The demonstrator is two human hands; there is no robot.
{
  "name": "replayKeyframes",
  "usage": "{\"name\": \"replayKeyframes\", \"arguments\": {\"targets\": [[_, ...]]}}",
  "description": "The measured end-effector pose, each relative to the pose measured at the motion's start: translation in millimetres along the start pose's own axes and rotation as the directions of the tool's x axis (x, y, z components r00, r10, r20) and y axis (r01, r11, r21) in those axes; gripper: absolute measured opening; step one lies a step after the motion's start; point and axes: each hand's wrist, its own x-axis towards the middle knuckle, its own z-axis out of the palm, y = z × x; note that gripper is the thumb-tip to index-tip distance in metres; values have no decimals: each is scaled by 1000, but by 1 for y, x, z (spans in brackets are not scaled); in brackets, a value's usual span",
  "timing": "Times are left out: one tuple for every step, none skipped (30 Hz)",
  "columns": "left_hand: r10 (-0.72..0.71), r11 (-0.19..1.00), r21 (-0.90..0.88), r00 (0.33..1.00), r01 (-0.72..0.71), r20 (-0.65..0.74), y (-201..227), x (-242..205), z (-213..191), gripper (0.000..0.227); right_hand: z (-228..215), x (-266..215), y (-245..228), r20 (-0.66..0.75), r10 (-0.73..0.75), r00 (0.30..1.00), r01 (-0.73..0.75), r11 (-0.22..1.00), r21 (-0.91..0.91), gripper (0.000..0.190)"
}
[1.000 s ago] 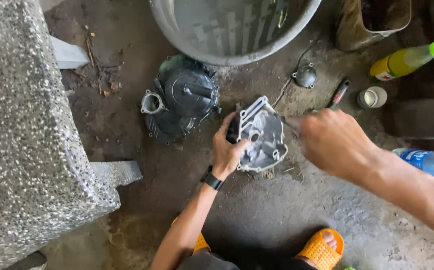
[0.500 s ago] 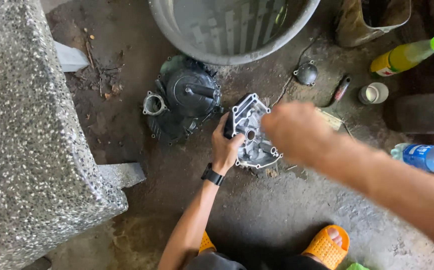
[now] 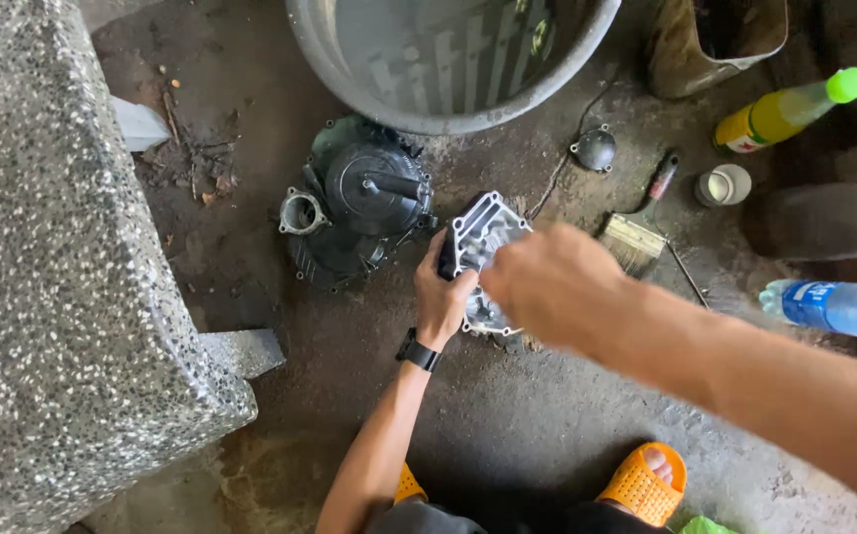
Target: Cleaning and scraping residue from motorcycle engine crankcase parts using a screwdriver, brush, and water.
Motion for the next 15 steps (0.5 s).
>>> {"name": "replayKeyframes", "arguments": {"targets": [[8, 1000, -4, 1000, -8, 8, 1, -3, -2, 61, -4, 1, -3, 86, 36, 996, -29, 997, -78, 14], [4, 1000, -2, 1000, -4, 10, 1, -5, -4, 61, 6, 5, 7, 88, 35, 995, -28, 997, -73, 14], [-18, 1000, -10, 1000, 18, 25, 2, -2, -3, 62, 15, 8, 21, -52, 32, 998, -34, 999, -35, 12], [-40, 999, -17, 998, 41, 39, 3, 0, -2, 63, 24, 12, 35, -190, 34, 981, -34, 999, 3, 10], [-41, 999, -19, 998, 42, 37, 5, 0, -2, 63, 28, 11, 22, -189, 32, 981, -32, 999, 1, 10], [-62, 997, -46, 997, 64, 45, 6, 0, -1, 62, 32, 10, 10, -180, -15, 983, 15, 1000, -1, 7], [-84, 994, -68, 995, 88, 53, 7, -1, -2, 62, 36, 9, -4, -175, -64, 983, 65, 998, 0, 8], [-86, 994, -65, 995, 89, 49, 9, -3, -3, 62, 29, 9, 2, -176, -68, 982, 70, 998, 1, 8], [-82, 994, -69, 996, 85, 47, 10, -3, -3, 62, 23, 7, 8, -132, -16, 991, 20, 999, 28, 8], [-78, 994, -73, 996, 81, 45, 12, -4, -4, 63, 17, 6, 13, -87, 36, 996, -31, 998, 53, 12], [-74, 994, -76, 996, 77, 44, 12, -3, -3, 63, 15, 5, 15, -88, 37, 995, -33, 998, 49, 12], [-60, 996, -69, 998, 62, 37, 11, -1, -3, 63, 13, 3, 16, -55, 48, 997, -47, 999, 26, 11], [-48, 997, -61, 998, 50, 31, 10, -1, -1, 63, 12, 2, 18, -20, 59, 998, -58, 998, 5, 11], [-48, 997, -63, 998, 50, 31, 8, -2, 0, 63, 19, 2, 9, -19, 59, 998, -59, 998, 3, 11], [-43, 999, -32, 999, 44, 30, 7, -4, -2, 63, 26, 3, -3, -85, 16, 996, -10, 997, 75, 9]]}}
